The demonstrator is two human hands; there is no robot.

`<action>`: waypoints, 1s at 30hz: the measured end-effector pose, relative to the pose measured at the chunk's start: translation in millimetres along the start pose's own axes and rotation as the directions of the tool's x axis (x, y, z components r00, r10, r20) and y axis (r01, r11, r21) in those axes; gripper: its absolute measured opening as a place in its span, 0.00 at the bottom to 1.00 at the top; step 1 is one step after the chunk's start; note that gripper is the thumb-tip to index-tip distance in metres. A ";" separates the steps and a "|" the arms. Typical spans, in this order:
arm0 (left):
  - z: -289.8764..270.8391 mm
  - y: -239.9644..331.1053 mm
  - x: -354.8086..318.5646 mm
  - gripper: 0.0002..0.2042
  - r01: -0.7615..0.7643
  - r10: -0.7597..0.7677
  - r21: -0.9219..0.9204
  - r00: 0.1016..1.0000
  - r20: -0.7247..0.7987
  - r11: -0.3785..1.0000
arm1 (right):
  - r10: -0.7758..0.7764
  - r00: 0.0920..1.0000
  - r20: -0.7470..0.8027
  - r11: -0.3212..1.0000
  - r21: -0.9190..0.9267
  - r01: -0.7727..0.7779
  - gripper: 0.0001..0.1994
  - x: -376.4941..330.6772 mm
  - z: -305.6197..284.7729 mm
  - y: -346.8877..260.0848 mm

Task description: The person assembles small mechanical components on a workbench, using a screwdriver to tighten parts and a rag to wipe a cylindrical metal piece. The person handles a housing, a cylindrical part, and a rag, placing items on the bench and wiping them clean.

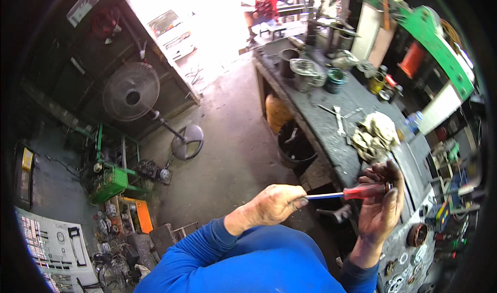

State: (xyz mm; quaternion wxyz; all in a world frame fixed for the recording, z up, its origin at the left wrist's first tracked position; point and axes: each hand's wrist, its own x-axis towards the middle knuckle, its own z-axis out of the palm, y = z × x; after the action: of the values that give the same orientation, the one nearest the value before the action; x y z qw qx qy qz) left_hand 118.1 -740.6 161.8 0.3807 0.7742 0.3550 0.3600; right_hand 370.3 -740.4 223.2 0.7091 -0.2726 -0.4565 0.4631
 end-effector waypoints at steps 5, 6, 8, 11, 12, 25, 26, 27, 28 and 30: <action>-71.8 -62.7 -23.6 0.12 0.198 -0.193 -0.114 0.980 0.051 0.974 | 0.397 0.916 -0.063 0.805 0.503 -0.315 0.31 52.7 83.6 88.0; -82.3 -75.5 -22.4 0.12 0.148 -0.146 -0.062 0.989 0.032 0.987 | 0.354 0.935 0.010 0.810 0.497 -0.312 0.32 66.9 94.5 97.2; -106.5 -103.5 -25.1 0.09 0.359 -0.325 -0.205 0.928 0.181 0.911 | 0.265 0.962 0.059 0.861 0.434 -0.264 0.33 95.1 106.0 103.3; -138.8 -155.1 -11.8 0.11 0.316 -0.322 0.091 0.944 0.067 0.944 | 0.048 0.998 -0.045 0.970 0.242 -0.036 0.34 155.4 103.2 95.5; -148.5 -168.5 -8.6 0.12 0.381 -0.394 0.162 0.917 0.056 0.910 | -0.037 0.998 -0.047 0.981 0.189 0.045 0.34 174.9 101.9 94.6; -228.0 -291.6 234.4 0.20 0.043 -0.058 0.325 0.998 0.037 0.945 | -0.189 0.981 -0.051 0.970 -0.168 0.178 0.35 368.1 109.7 237.3; -230.7 -298.5 257.5 0.22 0.015 -0.035 0.333 0.998 0.055 0.943 | -0.195 0.980 -0.038 0.957 -0.224 0.182 0.35 375.2 111.7 241.9; -229.9 -304.3 279.4 0.22 0.006 -0.033 0.380 0.997 0.063 0.925 | -0.194 0.981 -0.016 0.946 -0.268 0.182 0.36 380.3 112.9 246.4; -228.9 -309.4 298.6 0.22 -0.035 0.009 0.370 0.998 0.070 0.928 | -0.186 0.982 -0.042 0.940 -0.298 0.166 0.37 383.7 113.7 251.0; -223.9 -319.3 335.2 0.23 -0.099 0.069 0.343 0.993 0.099 0.934 | -0.215 0.974 -0.071 0.968 -0.147 0.203 0.28 388.6 114.3 264.1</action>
State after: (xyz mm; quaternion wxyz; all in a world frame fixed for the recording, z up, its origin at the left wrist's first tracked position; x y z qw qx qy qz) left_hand 8.6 -243.4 89.2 0.2372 0.8583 0.3631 0.2742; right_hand 219.7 -281.1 212.5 0.7524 -0.2911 -0.4828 0.3407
